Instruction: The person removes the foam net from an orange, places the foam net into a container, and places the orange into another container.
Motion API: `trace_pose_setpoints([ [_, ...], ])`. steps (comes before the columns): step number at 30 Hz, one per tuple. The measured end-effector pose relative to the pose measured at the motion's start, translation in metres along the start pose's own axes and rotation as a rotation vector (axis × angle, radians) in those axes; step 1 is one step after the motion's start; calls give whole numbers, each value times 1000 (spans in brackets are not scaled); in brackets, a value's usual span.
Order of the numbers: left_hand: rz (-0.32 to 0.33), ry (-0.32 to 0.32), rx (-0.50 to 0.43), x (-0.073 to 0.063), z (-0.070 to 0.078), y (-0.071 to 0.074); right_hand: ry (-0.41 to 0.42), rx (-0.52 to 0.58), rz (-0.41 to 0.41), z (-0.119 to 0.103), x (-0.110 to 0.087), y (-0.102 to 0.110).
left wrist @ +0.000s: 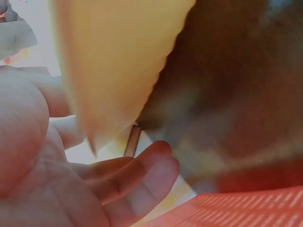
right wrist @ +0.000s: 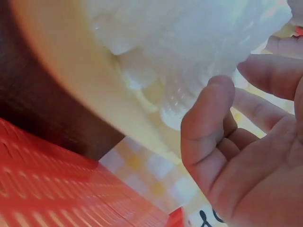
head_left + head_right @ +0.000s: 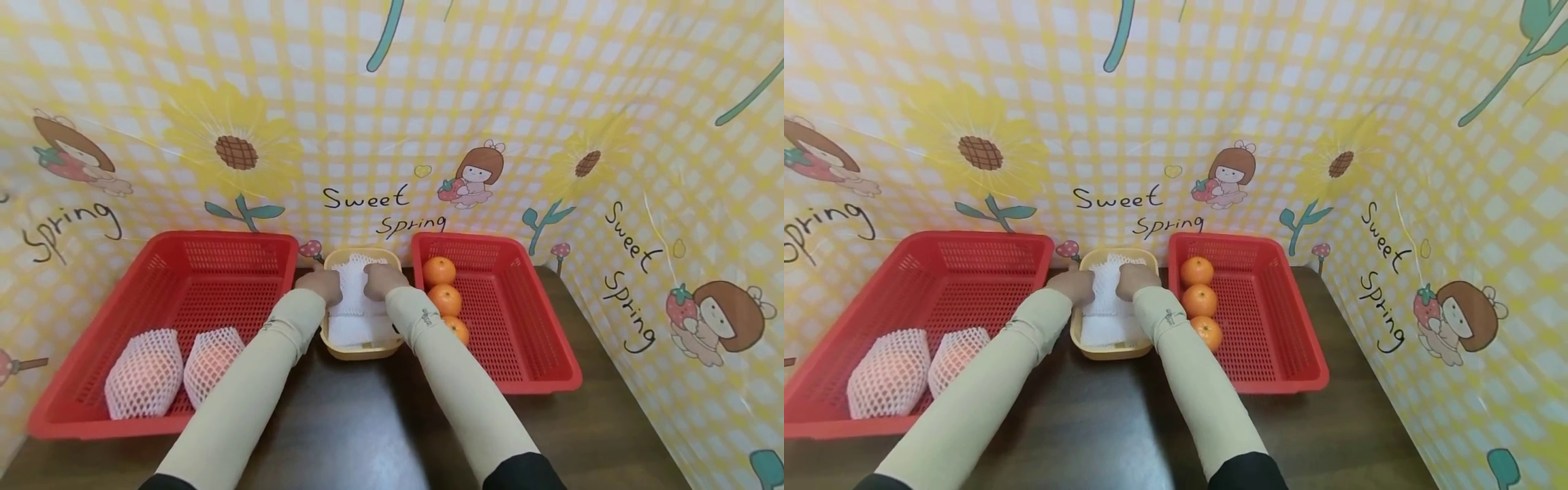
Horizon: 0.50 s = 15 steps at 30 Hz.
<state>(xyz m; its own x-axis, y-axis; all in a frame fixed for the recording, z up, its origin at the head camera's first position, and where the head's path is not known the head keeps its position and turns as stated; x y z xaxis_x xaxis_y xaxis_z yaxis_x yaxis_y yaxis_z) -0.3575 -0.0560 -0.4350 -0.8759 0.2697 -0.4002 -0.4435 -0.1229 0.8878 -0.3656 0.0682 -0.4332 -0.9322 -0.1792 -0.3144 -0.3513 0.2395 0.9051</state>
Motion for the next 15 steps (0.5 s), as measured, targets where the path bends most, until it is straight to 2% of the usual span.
trace_pose_setpoints([
  [4, 62, -19, 16, -6, 1, 9, 9, -7, 26, 0, -2, 2],
  [8, 143, -72, 15, -22, 5, 28, 40, -20, 75, -5, -11, 13],
  [12, 195, -165, -18, -46, 7, 47, 91, -20, 120, -14, -25, 28],
  [15, 206, -226, -85, -71, 5, 60, 108, -6, 148, -19, -35, 40],
])
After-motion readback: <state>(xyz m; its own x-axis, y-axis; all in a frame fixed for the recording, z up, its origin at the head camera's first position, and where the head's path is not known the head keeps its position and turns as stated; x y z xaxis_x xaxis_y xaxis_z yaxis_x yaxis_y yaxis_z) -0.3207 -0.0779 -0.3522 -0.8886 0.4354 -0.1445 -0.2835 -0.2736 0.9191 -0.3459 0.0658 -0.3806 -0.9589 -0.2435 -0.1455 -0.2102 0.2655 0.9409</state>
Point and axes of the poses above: each hand's wrist, its own x-axis towards the middle knuckle, its own y-axis out of the back of the hand, z = x × y, the point moved 7 cm from there along x, towards the middle knuckle, and after that the axes turned 4 degrees about -z, right-handed, at the moved point
